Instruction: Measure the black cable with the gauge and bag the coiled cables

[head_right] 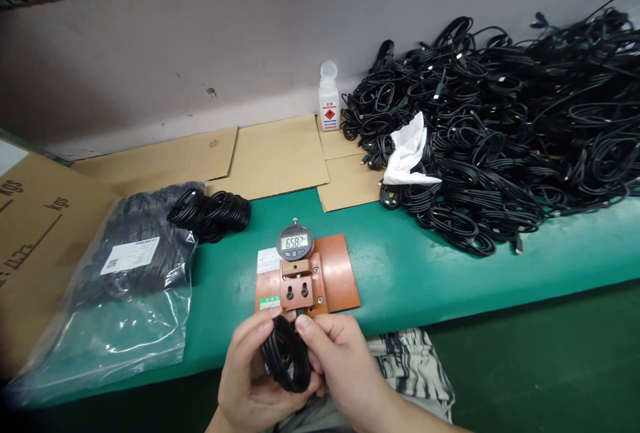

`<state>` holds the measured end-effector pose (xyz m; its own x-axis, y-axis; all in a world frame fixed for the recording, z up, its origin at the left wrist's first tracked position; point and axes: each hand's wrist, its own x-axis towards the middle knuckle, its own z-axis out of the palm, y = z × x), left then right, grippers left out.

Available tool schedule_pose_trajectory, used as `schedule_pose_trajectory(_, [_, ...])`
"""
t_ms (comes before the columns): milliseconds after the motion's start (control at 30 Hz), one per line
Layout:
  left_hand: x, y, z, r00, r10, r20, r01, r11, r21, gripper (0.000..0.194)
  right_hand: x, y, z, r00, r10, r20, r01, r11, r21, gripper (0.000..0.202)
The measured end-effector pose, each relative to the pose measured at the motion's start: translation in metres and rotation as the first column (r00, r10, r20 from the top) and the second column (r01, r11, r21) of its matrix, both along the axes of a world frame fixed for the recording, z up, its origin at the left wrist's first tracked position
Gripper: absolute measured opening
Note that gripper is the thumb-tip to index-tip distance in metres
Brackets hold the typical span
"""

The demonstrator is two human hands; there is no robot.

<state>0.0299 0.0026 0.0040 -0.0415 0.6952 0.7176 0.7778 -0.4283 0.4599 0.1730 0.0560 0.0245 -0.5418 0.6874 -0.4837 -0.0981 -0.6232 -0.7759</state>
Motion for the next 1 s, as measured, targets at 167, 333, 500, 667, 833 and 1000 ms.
schedule_pose_trajectory(167, [0.000,0.000,0.000,1.000,-0.005,-0.007,0.005,1.000,-0.001,0.071,0.001,0.000,0.001,1.000,0.004,0.010,-0.004,1.000,0.002,0.065])
schedule_pose_trajectory(333, [0.000,0.001,0.001,1.000,-0.022,0.011,0.022,1.000,0.002,0.069,0.000,0.000,0.001,1.000,0.005,0.009,-0.005,1.000,-0.004,0.066])
schedule_pose_trajectory(500, [0.001,0.002,0.004,1.000,-0.005,0.019,0.005,1.000,0.005,0.068,-0.001,0.001,0.002,1.000,0.009,0.022,-0.009,1.000,-0.008,0.067])
schedule_pose_trajectory(667, [0.003,-0.004,0.010,0.999,-0.037,0.000,0.037,0.999,-0.015,0.067,0.003,0.000,0.000,1.000,-0.011,0.027,0.011,1.000,0.002,0.063])
schedule_pose_trajectory(833, [0.022,-0.028,0.007,0.995,0.054,0.082,-0.049,0.997,-0.062,0.061,0.011,-0.028,-0.010,0.990,-0.119,0.070,0.116,0.992,0.045,0.053])
schedule_pose_trajectory(1000, [0.040,-0.045,0.008,0.929,0.189,0.317,-0.128,0.971,-0.204,0.052,0.023,-0.043,-0.004,0.971,-0.198,0.136,0.126,0.902,0.412,0.036])
